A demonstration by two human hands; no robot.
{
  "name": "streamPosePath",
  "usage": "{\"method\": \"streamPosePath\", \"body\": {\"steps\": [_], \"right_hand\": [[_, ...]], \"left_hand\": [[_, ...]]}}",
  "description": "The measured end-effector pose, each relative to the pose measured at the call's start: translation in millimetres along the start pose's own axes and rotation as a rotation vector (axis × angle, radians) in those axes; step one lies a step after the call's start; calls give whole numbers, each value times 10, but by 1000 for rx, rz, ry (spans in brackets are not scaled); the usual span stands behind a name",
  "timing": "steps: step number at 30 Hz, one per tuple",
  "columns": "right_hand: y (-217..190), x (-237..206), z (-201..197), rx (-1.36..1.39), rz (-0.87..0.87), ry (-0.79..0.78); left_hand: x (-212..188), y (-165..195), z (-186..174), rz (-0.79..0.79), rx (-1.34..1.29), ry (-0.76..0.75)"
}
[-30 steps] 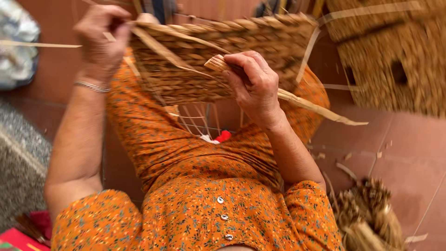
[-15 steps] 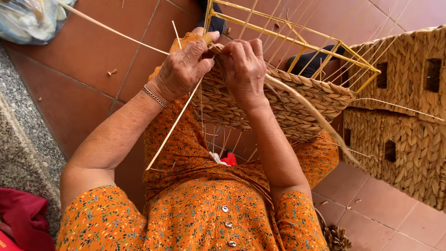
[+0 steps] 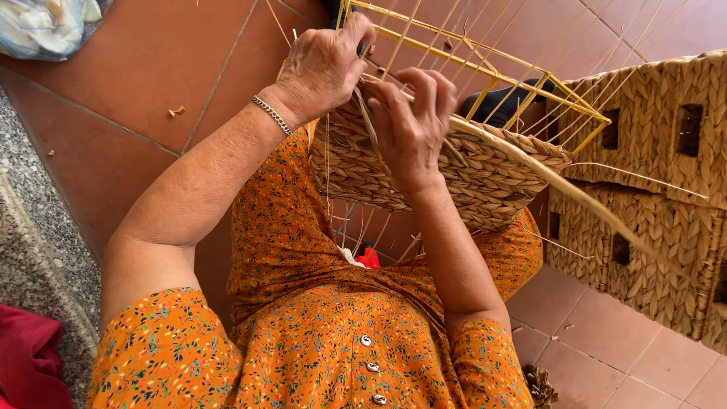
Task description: The person sits on the floor weaving a water hyacinth basket around a bamboo frame. They pick up dried strands, fold and wrap them over the woven rim, tuck the ends into the weave, and press the wraps tight, working around the basket edge.
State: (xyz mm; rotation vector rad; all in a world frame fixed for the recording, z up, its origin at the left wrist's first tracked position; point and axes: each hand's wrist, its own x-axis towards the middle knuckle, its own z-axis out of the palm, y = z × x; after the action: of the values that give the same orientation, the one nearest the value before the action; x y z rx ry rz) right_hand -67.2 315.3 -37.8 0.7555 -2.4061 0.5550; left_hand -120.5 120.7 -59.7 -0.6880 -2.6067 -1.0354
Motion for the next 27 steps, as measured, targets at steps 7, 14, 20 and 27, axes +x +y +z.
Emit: {"method": "streamPosePath", "body": {"steps": [7,14,20,27], "right_hand": [[24,-304,-150,89,134,-287],[384,-187,-412,335,354,-375],[40,-272,-135,38,85,-340],[245,-161,-455,568,568,-464]], "left_hand": [[-11,-2,22,233,276,110],[124,-155,219,27,243,-235],[203,-83,249,6,349,-371],[169,-117,147,9,-116,-216]]}}
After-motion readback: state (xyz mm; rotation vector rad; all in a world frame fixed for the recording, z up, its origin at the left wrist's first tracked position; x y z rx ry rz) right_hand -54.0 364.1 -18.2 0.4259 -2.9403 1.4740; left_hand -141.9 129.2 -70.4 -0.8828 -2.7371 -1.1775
